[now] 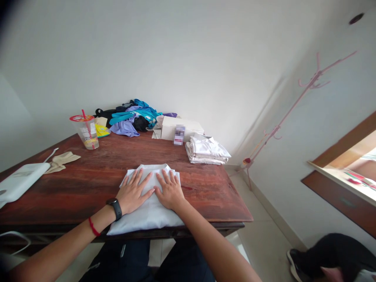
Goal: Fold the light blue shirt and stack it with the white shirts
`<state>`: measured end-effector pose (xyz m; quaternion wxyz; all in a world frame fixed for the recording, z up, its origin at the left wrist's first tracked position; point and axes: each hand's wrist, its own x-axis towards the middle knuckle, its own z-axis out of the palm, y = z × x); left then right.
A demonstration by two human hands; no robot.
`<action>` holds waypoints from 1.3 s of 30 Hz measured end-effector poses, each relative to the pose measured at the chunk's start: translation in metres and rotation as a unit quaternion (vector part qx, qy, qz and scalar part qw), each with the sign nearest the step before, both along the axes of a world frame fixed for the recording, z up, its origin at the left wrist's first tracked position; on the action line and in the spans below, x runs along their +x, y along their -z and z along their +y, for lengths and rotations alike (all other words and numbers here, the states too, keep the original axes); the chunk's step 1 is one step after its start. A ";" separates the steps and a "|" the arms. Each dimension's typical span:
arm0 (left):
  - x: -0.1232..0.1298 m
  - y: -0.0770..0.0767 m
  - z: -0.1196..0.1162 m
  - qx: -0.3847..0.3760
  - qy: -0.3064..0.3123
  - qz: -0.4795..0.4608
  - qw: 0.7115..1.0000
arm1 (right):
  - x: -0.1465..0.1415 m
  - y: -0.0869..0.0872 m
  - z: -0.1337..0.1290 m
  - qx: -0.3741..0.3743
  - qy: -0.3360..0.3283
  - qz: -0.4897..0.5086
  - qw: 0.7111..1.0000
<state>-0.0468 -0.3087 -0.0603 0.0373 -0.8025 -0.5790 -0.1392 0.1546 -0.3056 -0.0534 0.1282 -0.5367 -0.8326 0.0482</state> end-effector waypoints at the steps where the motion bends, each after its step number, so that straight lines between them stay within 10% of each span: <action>1: -0.001 0.000 0.003 -0.005 0.005 -0.001 1.000 | -0.001 0.000 0.001 -0.001 0.004 -0.003 1.000; 18: -0.016 -0.032 0.122 -0.024 0.071 -0.009 0.997 | -0.001 -0.015 0.093 -0.012 0.076 0.071 0.994; 25: -0.048 -0.047 0.133 0.021 -0.079 -0.041 0.996 | 0.053 -0.007 0.122 0.041 0.157 0.227 0.960; 39: -0.074 -0.041 0.149 -0.160 -0.051 -0.249 0.954 | 0.077 0.002 0.129 -0.093 0.166 0.362 0.913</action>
